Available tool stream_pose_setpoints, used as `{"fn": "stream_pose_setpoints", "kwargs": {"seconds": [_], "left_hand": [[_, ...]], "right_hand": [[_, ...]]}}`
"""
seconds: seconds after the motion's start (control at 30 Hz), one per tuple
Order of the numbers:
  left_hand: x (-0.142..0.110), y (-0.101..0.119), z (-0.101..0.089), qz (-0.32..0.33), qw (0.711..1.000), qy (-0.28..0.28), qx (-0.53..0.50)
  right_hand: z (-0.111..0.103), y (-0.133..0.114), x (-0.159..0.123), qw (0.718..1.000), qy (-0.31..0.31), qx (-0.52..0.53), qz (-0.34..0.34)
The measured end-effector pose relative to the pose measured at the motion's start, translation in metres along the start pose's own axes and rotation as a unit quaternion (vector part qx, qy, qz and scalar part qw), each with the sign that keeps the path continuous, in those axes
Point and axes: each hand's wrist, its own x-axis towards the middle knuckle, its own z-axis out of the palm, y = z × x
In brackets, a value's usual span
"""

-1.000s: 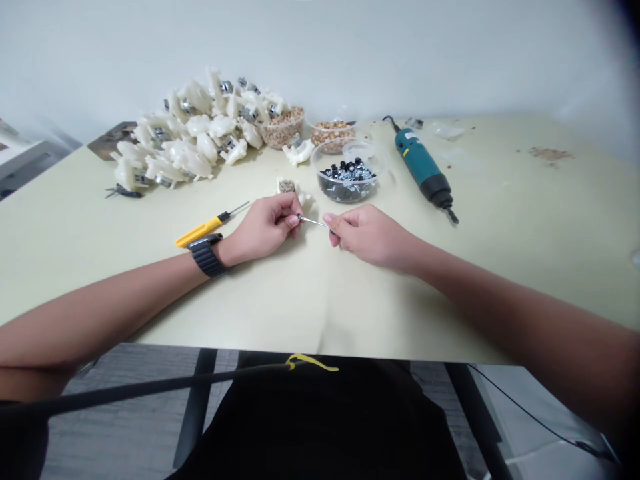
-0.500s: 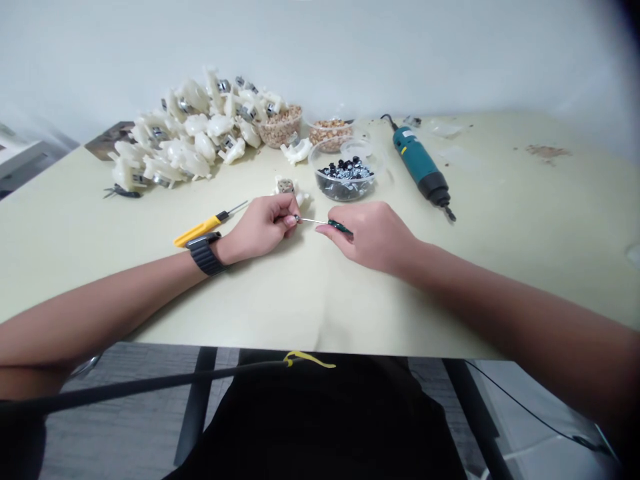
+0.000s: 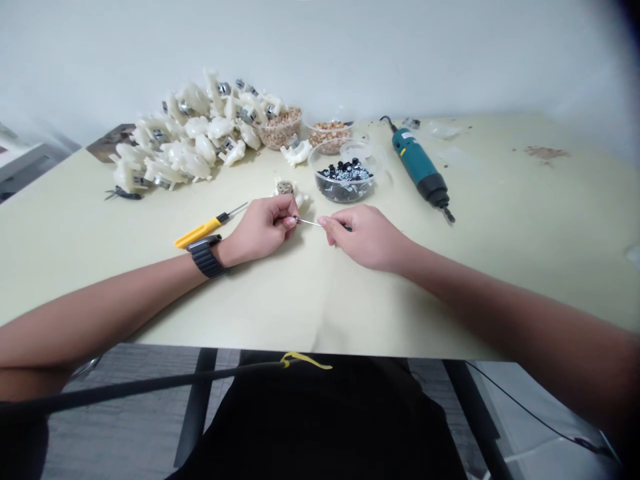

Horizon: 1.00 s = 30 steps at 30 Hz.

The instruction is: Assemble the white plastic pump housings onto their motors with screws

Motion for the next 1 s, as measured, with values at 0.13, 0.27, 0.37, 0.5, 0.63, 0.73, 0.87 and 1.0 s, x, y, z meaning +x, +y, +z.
{"fn": "stream_pose_setpoints", "kwargs": {"seconds": [0.13,0.27,0.37,0.5,0.63,0.73,0.87,1.0], "left_hand": [[0.001,-0.003,-0.001,0.004,1.000,-0.004,-0.005],[0.002,-0.006,-0.001,0.004,1.000,0.000,-0.001],[0.002,-0.007,-0.001,0.008,1.000,-0.001,-0.002],[0.001,-0.006,0.001,0.013,1.000,0.000,-0.015],[0.001,-0.004,0.002,0.017,1.000,0.013,0.011],[0.001,-0.002,0.001,0.012,1.000,0.009,0.019],[0.000,-0.003,0.000,0.001,1.000,0.005,0.008],[0.001,-0.004,0.000,0.002,1.000,0.004,0.009]], "right_hand": [[0.002,0.007,-0.002,0.972,0.076,-0.176,-0.135],[0.003,0.016,-0.002,0.935,0.099,-0.276,-0.199],[0.003,0.020,0.001,0.942,0.121,-0.221,-0.221],[0.003,0.018,0.005,0.972,0.135,-0.093,-0.166],[0.000,0.009,0.005,0.994,0.074,-0.064,-0.058],[0.000,0.007,0.003,0.994,0.054,-0.067,-0.069],[0.004,0.015,-0.001,0.972,0.104,-0.141,-0.156],[0.007,0.025,-0.002,0.941,0.135,-0.191,-0.246]]}}
